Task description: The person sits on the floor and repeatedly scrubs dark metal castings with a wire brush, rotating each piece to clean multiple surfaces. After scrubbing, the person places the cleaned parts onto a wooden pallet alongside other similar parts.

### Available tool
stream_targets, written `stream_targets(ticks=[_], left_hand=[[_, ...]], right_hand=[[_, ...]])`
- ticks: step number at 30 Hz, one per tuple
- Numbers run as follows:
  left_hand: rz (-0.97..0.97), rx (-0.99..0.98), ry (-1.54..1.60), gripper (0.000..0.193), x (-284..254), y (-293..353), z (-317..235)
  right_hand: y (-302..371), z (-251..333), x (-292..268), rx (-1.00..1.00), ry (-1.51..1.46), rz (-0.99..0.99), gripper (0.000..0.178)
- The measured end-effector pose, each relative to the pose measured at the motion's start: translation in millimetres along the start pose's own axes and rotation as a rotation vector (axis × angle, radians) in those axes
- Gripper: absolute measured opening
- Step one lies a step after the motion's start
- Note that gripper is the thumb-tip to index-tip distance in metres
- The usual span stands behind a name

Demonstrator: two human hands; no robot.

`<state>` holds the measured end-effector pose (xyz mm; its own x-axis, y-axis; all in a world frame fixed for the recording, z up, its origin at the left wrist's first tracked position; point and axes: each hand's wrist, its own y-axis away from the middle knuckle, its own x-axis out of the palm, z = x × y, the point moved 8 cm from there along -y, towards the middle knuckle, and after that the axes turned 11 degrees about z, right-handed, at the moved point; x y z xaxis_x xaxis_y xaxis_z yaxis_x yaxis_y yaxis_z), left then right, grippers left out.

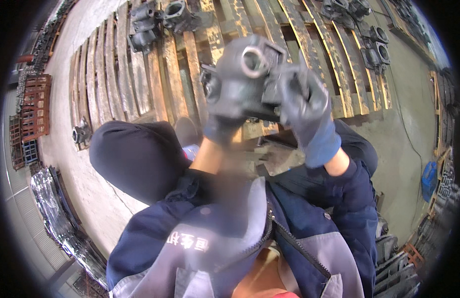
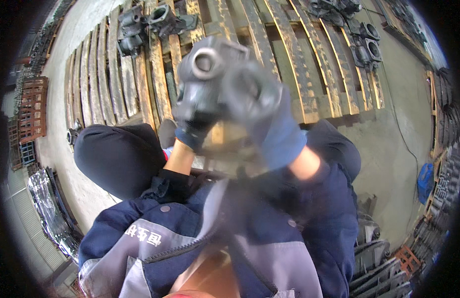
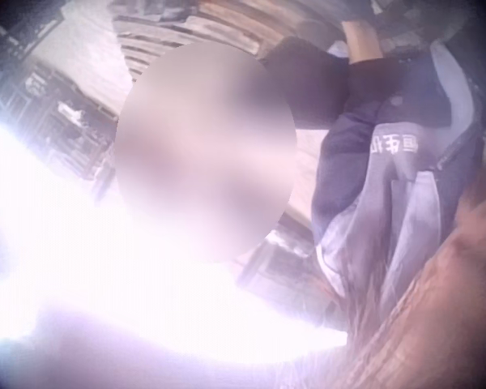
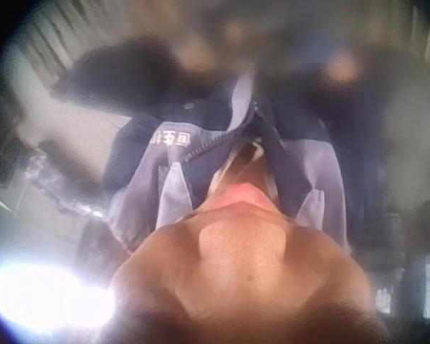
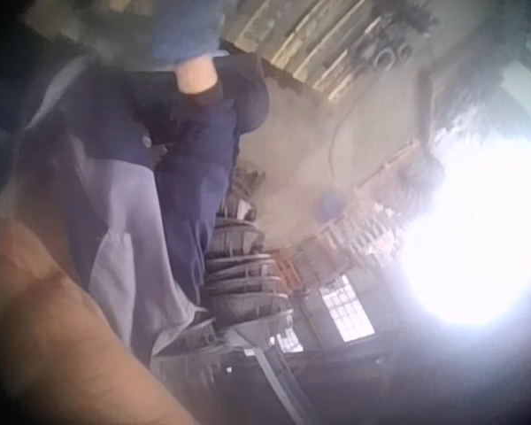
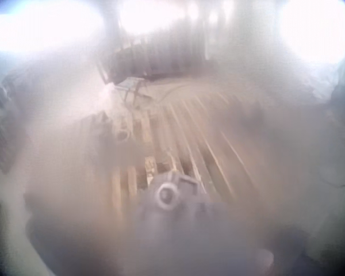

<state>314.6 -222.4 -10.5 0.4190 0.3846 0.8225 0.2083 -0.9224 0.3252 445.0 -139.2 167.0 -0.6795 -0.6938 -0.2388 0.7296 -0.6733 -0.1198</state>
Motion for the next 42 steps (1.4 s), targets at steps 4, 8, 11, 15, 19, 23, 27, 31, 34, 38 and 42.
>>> stream_targets(ticks=[4, 8, 11, 15, 19, 23, 27, 31, 34, 38, 42], left_hand=[[-0.012, -0.028, 0.053, 0.067, 9, 12, -1], [-0.152, -0.027, 0.046, 0.053, 3, 9, -3], [-0.193, -0.001, 0.143, 0.052, -16, -2, 2], [-0.144, 0.015, 0.235, 0.039, -51, -18, 18], [-0.360, -0.030, 0.228, 0.034, -102, -34, 41], [-0.377, -0.082, 0.387, 0.028, -130, -52, 53], [-0.432, -0.050, 0.338, 0.031, -142, -57, 49], [-0.275, -0.020, 0.174, 0.030, -125, -53, 36], [-0.167, -0.079, -0.217, 0.039, -118, -44, 34], [-0.062, -0.451, -0.879, 0.055, -129, -38, 72], [-0.169, -0.589, -1.185, 0.058, -143, -38, 82]], right_hand=[[-9, -56, -20, 0.419, -0.444, -0.167, 0.030], [-3, -100, -31, 0.628, -0.395, -0.229, 0.035], [13, -144, -25, 0.772, -0.505, -0.297, 0.033], [27, -214, -7, 0.890, -0.694, -0.309, 0.023], [29, -296, -6, 0.948, -0.624, -0.246, 0.033], [3, -348, -6, 0.576, 0.302, 0.148, 0.047], [7, -384, 2, 0.362, 0.025, 0.062, 0.022], [9, -383, 7, 0.256, 0.225, 0.160, 0.023], [13, -396, 6, 0.521, 0.407, 0.285, 0.039], [10, -387, 2, 0.598, 0.391, 0.267, 0.026], [16, -362, -3, 0.675, 0.296, 0.191, 0.031]])
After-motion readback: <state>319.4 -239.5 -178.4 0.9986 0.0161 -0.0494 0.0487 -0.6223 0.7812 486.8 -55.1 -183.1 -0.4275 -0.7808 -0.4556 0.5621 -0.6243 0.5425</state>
